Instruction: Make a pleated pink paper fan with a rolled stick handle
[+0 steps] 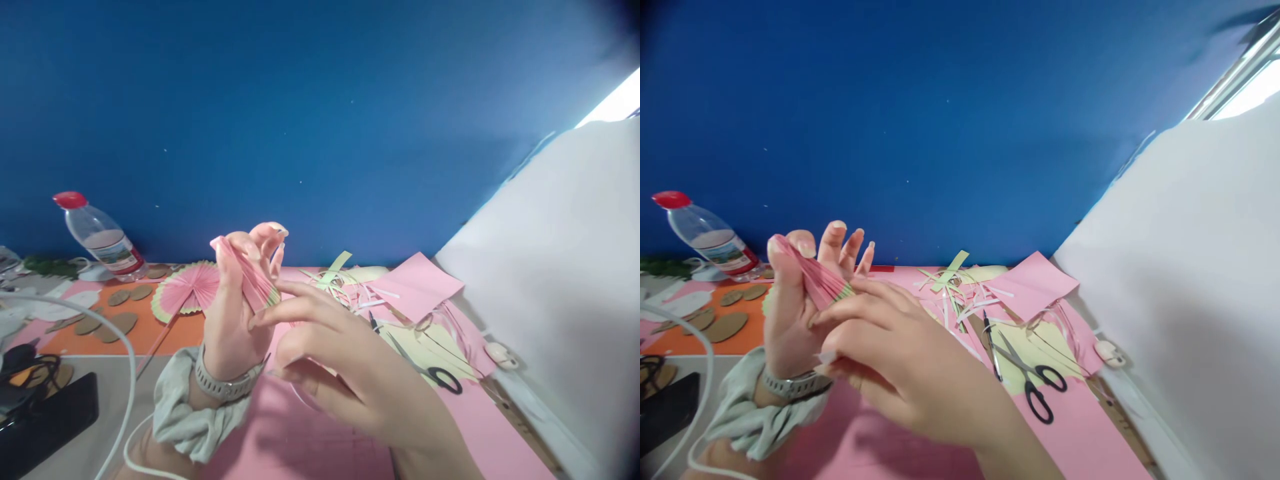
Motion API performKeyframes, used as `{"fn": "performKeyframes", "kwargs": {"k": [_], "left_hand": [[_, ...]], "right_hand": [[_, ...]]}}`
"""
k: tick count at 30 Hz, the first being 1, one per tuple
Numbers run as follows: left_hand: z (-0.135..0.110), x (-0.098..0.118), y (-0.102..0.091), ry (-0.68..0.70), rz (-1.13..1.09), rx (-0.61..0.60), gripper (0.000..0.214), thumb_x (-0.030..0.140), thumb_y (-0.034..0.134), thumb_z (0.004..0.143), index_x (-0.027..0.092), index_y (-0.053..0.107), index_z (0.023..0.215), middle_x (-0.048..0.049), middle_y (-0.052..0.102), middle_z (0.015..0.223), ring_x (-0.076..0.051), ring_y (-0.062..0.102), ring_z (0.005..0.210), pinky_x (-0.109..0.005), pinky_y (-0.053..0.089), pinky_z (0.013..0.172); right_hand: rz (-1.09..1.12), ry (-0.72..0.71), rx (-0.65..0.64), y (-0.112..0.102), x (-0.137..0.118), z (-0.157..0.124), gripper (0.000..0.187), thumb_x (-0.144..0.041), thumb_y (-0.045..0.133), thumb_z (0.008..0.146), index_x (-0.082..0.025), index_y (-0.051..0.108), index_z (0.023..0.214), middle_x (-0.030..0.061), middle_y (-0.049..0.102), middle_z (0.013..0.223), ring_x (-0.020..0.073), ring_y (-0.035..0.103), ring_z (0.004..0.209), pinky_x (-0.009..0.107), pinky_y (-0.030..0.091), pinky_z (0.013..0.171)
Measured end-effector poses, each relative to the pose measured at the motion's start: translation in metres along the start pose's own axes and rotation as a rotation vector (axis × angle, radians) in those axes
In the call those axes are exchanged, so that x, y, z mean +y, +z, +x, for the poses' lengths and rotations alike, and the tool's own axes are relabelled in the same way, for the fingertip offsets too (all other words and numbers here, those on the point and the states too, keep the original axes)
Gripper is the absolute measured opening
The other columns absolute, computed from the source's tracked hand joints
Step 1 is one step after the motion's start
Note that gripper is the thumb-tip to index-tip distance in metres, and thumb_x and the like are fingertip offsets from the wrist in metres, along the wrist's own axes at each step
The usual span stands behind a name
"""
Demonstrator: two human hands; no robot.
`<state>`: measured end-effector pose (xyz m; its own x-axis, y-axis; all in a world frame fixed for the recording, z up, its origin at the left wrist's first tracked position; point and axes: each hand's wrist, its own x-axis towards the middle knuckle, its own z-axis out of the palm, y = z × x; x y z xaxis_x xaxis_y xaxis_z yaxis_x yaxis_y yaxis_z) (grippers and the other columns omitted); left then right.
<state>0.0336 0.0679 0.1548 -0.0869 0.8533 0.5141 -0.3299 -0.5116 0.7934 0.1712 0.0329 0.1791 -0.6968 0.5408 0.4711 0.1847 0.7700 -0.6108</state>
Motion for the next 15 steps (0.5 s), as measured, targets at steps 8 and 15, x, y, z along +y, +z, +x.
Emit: {"fn": "performKeyframes", "kwargs": {"k": [8, 15], "left_hand": [[-0.002, 0.0, 0.004, -0.051, -0.08, -0.028, 0.031, 0.047, 0.015, 0.099, 0.03, 0.039, 0.093, 0.0032, 0.049, 0.136, -0.016, 0.048, 0.127, -0.04, 0.045, 0.102], [-0.008, -0.001, 0.002, 0.002, -0.029, -0.14, 0.023, 0.042, 0.015, 0.1, 0.033, 0.037, 0.099, 0.0025, 0.056, 0.128, -0.017, 0.047, 0.129, -0.045, 0.047, 0.1]], "right_hand": [[-0.13, 0.005, -0.063, -0.005, -0.005, -0.001, 0.013, -0.01, 0.052, 0.087, -0.022, 0.055, 0.088, 0.0019, 0.061, 0.101, 0.015, 0.051, 0.109, 0.034, 0.036, 0.105], [-0.102, -0.006, -0.124, -0.012, -0.005, -0.004, 0.014, -0.016, 0.052, 0.089, -0.023, 0.062, 0.08, 0.0038, 0.059, 0.111, 0.0178, 0.048, 0.116, 0.034, 0.039, 0.103]]}}
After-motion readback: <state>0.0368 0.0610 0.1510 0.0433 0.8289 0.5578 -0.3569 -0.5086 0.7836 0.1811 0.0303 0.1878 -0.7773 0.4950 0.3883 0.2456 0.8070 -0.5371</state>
